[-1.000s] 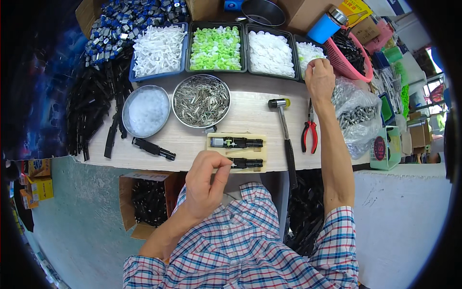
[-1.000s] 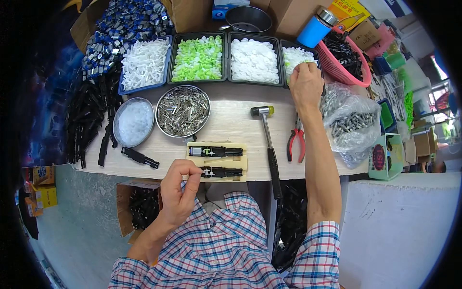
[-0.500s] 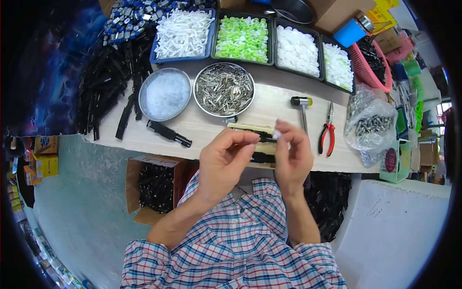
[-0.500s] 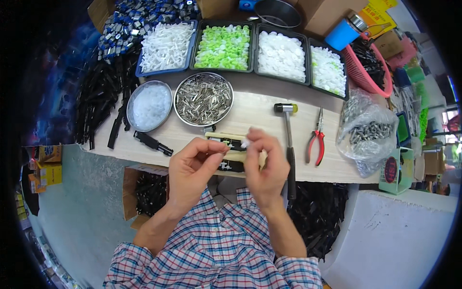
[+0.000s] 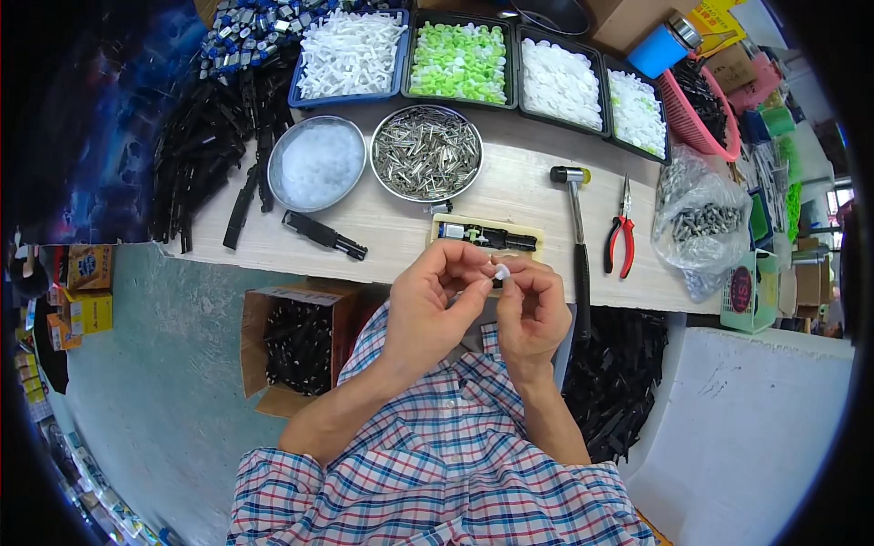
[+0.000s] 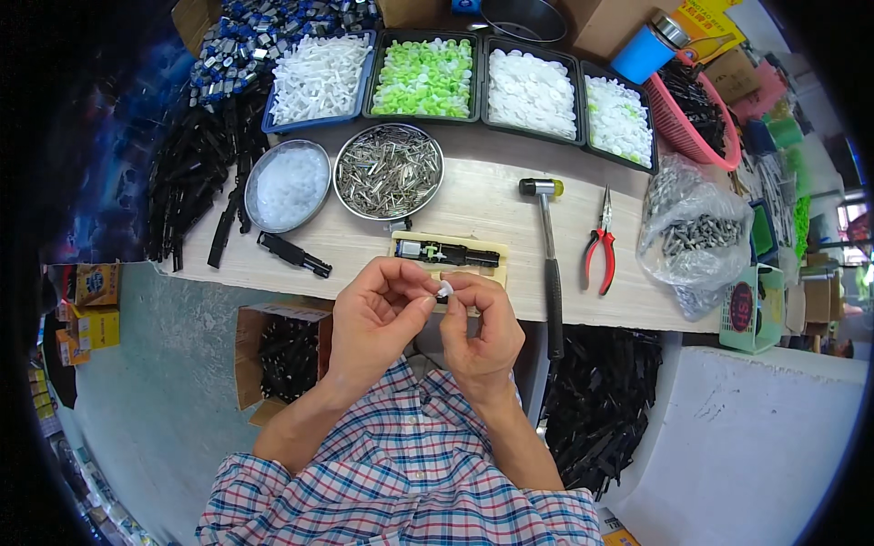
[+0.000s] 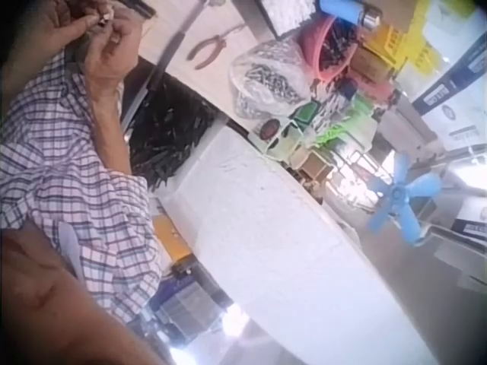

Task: Assembling small toy components using hands and tools at a workstation.

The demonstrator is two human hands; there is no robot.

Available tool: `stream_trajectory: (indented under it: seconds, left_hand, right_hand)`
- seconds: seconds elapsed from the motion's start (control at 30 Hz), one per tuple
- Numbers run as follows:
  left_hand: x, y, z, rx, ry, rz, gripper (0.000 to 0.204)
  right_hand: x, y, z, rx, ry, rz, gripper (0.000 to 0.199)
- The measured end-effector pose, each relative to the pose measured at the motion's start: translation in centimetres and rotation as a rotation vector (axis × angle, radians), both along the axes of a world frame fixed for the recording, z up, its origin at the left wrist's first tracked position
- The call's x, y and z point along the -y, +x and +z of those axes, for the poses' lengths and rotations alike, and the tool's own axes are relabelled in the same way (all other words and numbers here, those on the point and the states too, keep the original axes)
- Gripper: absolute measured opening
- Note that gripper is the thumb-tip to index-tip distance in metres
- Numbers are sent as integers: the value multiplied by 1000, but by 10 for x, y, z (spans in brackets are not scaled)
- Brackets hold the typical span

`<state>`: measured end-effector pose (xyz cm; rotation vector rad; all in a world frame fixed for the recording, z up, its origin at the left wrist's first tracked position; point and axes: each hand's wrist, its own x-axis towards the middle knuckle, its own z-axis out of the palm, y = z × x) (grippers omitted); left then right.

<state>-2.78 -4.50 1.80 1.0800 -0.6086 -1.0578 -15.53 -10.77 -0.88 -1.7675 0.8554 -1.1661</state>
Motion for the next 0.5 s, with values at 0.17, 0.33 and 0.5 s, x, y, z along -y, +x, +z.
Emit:
stream_trajectory:
  seconds: [0.17, 0.33, 0.5]
  left_hand:
    - [-2, 2, 1, 79, 55, -10, 24]
    - [-4, 11, -1, 305, 78, -48, 26]
    - [-5, 30, 2, 437, 122, -196, 26]
  right_hand:
    - [10, -2, -1, -149, -445, 23, 23]
    - [13, -6, 8, -212, -545, 102, 32]
    - [21, -21, 32, -287, -75, 383, 22]
